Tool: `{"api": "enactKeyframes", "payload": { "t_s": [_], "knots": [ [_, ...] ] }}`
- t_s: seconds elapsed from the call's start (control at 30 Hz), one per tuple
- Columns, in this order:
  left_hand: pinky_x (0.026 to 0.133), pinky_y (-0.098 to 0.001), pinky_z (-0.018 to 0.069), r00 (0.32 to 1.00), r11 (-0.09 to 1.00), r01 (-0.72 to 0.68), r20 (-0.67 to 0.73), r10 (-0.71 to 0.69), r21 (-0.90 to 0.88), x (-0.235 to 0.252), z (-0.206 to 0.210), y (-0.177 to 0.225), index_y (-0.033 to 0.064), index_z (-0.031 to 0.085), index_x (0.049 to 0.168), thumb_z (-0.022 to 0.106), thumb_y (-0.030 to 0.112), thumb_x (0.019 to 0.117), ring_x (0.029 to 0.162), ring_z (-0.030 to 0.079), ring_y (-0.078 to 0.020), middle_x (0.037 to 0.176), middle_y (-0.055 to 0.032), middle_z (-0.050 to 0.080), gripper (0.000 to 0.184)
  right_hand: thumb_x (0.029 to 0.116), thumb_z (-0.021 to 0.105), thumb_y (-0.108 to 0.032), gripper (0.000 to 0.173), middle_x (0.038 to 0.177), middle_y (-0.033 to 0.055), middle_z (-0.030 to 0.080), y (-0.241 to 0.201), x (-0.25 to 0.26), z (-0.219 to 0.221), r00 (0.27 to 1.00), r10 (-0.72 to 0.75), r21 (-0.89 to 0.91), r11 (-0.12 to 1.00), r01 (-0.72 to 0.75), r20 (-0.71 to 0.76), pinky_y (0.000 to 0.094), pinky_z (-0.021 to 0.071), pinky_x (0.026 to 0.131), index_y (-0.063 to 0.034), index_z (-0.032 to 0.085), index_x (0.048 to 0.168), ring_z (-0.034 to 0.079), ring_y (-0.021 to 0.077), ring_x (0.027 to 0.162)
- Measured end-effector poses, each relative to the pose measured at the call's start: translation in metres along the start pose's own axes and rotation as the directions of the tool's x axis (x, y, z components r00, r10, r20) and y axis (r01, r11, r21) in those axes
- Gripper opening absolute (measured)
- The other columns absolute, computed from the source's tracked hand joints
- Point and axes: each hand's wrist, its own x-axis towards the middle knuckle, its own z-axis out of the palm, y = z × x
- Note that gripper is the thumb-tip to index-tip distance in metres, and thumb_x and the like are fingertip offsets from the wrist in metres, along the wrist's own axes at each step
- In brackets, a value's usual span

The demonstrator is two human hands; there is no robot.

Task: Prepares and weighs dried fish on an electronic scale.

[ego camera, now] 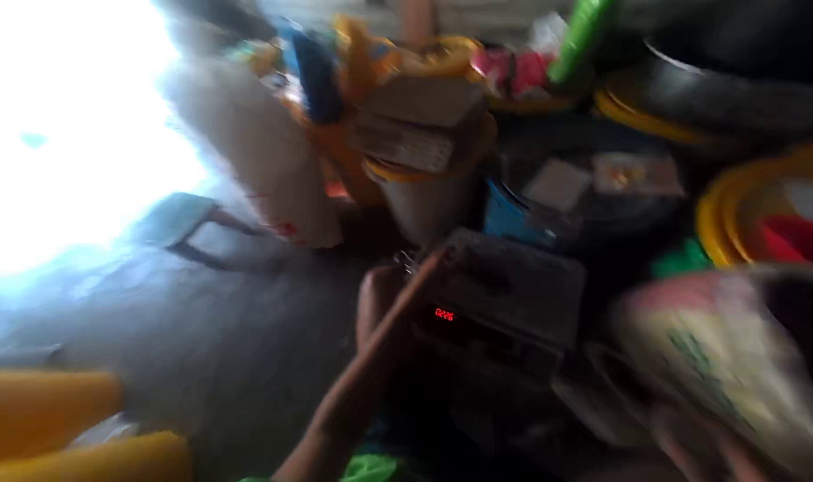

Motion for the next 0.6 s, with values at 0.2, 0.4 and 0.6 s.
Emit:
{"api": "enactKeyframes", "payload": {
  "t_s": [0.2,0.4,0.6],
  "knots": [
    [0.076,-0.0439,0.0602,0.971,0.959,-0.240,-0.043,0.236,-0.154,0.033,0.015,-0.051,0.0069,0.053,0.142,0.054,0.024,0.1067,0.097,0.070,-0.0234,0.123,-0.0136,0.068,0.039,0.0975,0.067,-0.034,0.053,0.133,0.0163,0.065,0.058,0.015,0.057,0.986,0.138,-0.161,0.975,-0.152,-0.098,0.0377,0.0523,0.104,-0.0003,0.059,0.137,0.063,0.0180,0.122],
    [0.070,-0.0381,0.0584,0.961,0.938,-0.269,-0.122,0.247,-0.221,0.034,0.032,-0.067,0.0070,0.061,0.134,0.050,0.025,0.1078,0.085,0.069,-0.0176,0.110,-0.0104,0.072,0.033,0.0993,0.066,-0.032,0.051,0.135,0.0211,0.062,0.072,0.032,0.056,0.956,0.224,-0.339,0.899,-0.277,-0.189,0.0508,0.0500,0.106,-0.0022,0.057,0.140,0.061,0.0314,0.125],
    [0.067,-0.0348,0.0558,0.960,0.937,-0.273,-0.129,0.249,-0.219,0.034,0.021,-0.070,0.0057,0.060,0.134,0.045,0.025,0.1093,0.079,0.067,-0.0156,0.111,-0.0094,0.072,0.035,0.1011,0.064,-0.035,0.052,0.136,0.0228,0.062,0.084,0.053,0.045,0.932,0.309,-0.426,0.830,-0.361,-0.188,0.0537,0.0467,0.109,-0.0027,0.056,0.141,0.059,0.0344,0.128]
  ]
}}
